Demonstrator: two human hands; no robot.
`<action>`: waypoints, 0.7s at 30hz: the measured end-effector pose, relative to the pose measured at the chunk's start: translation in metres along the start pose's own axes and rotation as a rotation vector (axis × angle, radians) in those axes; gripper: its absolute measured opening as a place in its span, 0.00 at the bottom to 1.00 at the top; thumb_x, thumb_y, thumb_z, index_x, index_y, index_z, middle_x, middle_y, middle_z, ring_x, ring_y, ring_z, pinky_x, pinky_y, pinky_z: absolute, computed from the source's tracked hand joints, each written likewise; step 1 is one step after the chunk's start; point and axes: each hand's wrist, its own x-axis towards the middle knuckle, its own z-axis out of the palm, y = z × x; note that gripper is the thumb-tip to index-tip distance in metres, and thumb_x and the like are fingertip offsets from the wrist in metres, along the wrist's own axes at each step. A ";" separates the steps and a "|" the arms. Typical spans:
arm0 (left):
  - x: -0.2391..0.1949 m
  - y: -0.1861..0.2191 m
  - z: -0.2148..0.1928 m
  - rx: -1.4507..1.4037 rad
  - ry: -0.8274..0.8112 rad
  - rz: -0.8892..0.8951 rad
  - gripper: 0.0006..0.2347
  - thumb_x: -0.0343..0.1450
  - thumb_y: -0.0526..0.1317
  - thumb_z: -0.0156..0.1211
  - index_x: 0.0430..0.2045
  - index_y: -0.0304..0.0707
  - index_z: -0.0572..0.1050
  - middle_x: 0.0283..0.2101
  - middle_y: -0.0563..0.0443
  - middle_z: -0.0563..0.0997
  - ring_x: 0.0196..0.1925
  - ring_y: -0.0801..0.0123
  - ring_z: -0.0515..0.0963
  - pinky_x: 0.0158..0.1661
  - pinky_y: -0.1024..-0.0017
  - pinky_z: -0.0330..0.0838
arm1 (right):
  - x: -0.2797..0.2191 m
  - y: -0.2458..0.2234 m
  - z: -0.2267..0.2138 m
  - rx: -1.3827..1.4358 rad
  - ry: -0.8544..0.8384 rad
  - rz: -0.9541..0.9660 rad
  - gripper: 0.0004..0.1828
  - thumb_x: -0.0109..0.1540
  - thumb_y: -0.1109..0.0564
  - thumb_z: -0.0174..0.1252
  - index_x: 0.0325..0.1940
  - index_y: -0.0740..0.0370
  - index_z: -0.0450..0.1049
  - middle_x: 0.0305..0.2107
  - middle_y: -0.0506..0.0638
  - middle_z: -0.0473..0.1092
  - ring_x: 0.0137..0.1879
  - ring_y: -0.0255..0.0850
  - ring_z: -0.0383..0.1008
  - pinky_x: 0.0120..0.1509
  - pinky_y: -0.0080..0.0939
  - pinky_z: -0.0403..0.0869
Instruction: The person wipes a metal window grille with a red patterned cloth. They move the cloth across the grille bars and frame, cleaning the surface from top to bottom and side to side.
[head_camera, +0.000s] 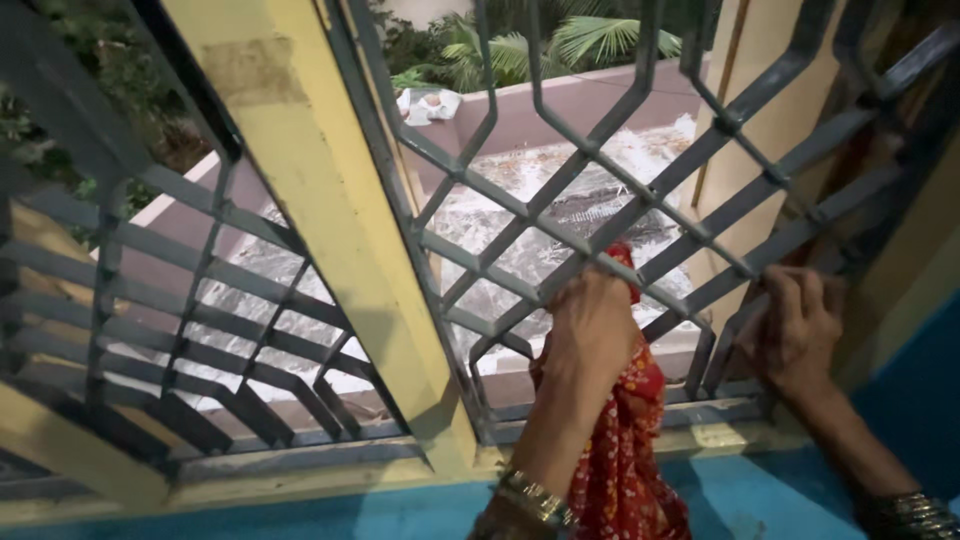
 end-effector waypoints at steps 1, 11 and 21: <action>0.000 0.001 -0.003 0.015 -0.039 -0.019 0.08 0.70 0.29 0.54 0.36 0.26 0.81 0.46 0.32 0.78 0.47 0.48 0.83 0.48 0.59 0.79 | 0.002 -0.001 0.001 -0.007 0.001 -0.002 0.29 0.54 0.64 0.59 0.62 0.64 0.70 0.52 0.61 0.69 0.56 0.61 0.66 0.61 0.55 0.68; -0.046 0.011 0.017 0.137 0.382 0.123 0.16 0.66 0.28 0.57 0.48 0.17 0.73 0.59 0.30 0.69 0.62 0.44 0.68 0.60 0.61 0.68 | 0.008 -0.015 -0.017 0.010 -0.046 -0.017 0.32 0.53 0.68 0.56 0.64 0.63 0.68 0.54 0.59 0.68 0.56 0.60 0.67 0.63 0.56 0.69; -0.022 0.012 0.009 0.176 0.232 0.040 0.12 0.70 0.30 0.56 0.46 0.22 0.77 0.56 0.30 0.72 0.59 0.45 0.73 0.58 0.57 0.69 | -0.018 -0.012 0.014 0.127 0.007 0.125 0.41 0.51 0.65 0.59 0.70 0.62 0.62 0.59 0.66 0.60 0.58 0.66 0.67 0.56 0.61 0.71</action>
